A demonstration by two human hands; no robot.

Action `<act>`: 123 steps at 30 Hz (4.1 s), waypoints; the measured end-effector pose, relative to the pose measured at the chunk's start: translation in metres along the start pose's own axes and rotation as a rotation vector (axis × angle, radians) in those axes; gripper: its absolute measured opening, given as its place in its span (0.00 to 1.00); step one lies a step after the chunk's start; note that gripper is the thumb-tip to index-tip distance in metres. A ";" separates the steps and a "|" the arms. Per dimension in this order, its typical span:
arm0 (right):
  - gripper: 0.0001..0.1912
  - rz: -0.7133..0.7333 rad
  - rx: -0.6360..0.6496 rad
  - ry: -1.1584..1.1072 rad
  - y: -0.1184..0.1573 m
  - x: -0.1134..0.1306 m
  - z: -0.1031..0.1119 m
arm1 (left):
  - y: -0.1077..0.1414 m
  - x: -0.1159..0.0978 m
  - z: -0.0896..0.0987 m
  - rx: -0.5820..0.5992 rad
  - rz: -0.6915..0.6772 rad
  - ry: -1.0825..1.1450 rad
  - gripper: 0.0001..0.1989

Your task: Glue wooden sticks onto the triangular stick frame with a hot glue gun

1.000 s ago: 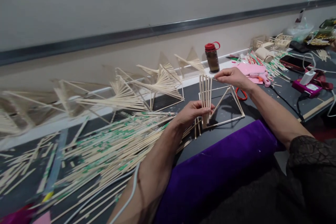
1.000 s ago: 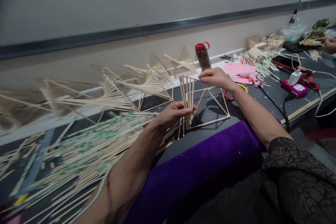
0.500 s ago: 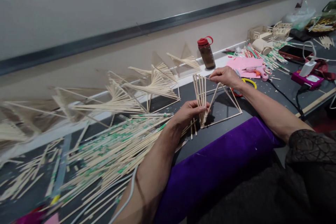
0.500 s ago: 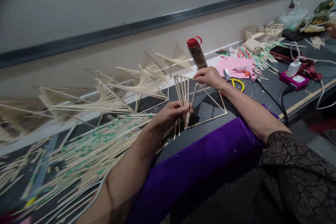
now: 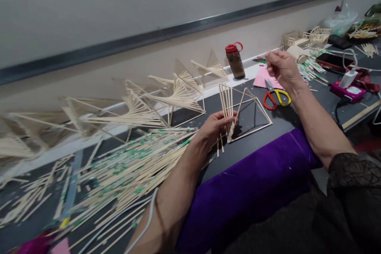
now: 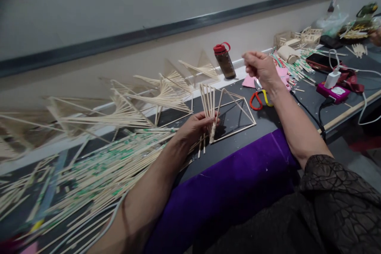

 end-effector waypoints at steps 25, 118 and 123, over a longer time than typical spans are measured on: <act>0.09 0.292 0.895 0.210 0.187 0.097 -0.108 | 0.149 -0.045 -0.102 0.573 -0.314 -0.205 0.13; 0.14 0.151 0.317 0.103 0.134 0.001 -0.086 | 0.121 -0.014 0.037 -0.276 -0.364 -0.524 0.12; 0.14 0.092 0.192 -0.058 0.107 0.006 -0.070 | 0.119 -0.017 0.058 -0.383 -0.329 -0.461 0.14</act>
Point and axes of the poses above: each hand's wrist, its own y-axis away from the middle knuckle, its own z-axis out of the back of the hand, x = y × z, the point moved 8 cm from there along -y, towards the middle knuckle, and after that the axes turned 8 degrees about -x, right-handed, at the moved point
